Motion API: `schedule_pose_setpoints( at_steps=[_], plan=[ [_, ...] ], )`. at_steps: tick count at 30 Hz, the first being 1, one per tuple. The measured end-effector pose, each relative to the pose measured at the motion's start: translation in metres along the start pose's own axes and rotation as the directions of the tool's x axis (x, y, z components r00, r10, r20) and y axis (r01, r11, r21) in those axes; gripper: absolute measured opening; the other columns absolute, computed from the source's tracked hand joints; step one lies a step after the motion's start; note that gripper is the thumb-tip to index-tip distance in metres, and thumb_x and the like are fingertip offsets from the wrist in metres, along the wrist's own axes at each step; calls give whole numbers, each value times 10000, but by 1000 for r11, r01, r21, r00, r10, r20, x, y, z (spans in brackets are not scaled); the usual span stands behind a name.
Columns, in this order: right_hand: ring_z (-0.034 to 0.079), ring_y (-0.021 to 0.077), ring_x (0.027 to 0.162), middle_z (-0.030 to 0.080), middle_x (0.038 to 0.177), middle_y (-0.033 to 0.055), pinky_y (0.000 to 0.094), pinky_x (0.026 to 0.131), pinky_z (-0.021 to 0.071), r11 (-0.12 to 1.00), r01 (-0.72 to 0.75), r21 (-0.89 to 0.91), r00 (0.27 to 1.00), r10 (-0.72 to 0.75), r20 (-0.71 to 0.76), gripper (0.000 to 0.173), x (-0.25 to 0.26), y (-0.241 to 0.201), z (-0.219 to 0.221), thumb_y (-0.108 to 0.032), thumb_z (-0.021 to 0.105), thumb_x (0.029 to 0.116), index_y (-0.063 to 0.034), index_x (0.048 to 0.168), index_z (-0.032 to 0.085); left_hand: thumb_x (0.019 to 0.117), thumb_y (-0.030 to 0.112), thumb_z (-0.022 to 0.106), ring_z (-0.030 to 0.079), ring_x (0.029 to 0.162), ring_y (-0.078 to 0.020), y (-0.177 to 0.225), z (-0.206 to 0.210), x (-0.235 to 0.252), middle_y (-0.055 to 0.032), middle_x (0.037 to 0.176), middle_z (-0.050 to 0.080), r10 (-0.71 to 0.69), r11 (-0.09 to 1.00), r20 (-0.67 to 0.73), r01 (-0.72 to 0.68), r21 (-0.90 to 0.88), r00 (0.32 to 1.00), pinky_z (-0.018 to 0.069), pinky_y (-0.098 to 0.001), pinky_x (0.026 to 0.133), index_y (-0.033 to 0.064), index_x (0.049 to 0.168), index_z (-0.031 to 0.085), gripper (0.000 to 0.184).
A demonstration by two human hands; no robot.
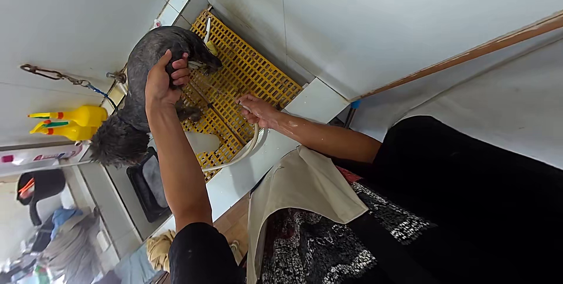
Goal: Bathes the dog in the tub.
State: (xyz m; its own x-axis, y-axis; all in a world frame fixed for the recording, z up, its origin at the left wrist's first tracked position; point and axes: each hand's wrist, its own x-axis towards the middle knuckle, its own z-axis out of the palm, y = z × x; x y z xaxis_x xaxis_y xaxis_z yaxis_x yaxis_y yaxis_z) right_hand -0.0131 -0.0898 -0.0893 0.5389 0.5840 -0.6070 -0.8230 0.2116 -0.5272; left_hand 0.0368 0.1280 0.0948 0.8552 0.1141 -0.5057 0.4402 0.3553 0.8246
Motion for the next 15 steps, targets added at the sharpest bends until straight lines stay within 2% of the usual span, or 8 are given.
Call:
schedule_pose_setpoints(
  at_steps=[6,12,15],
  plan=[
    [371,25,426,480,678,-22,151,385,310,999,-37,28,999,37,2,199,2,0,1,-277,453,1106,-156,1216,565,1127,381,227,448,467,-1,-5,9,-1,46,699,520,1,999,41,-2,47,999,386,-111,421,86,1113,583,462],
    [367,38,431,461,650,-28,166,387,304,977,192,91,981,-192,-4,248,-8,5,-1,-331,420,1116,-175,1246,563,1117,349,228,441,431,6,0,8,8,52,645,487,8,990,71,2,-139,997,388,-102,398,84,1078,562,428],
    [368,25,427,461,638,-35,155,388,304,976,162,143,987,-158,-40,237,0,3,-8,-319,418,1118,-162,1229,557,1114,350,237,429,426,8,4,10,6,53,645,482,7,989,93,7,-148,996,375,-99,391,75,1086,566,430]
  ],
)
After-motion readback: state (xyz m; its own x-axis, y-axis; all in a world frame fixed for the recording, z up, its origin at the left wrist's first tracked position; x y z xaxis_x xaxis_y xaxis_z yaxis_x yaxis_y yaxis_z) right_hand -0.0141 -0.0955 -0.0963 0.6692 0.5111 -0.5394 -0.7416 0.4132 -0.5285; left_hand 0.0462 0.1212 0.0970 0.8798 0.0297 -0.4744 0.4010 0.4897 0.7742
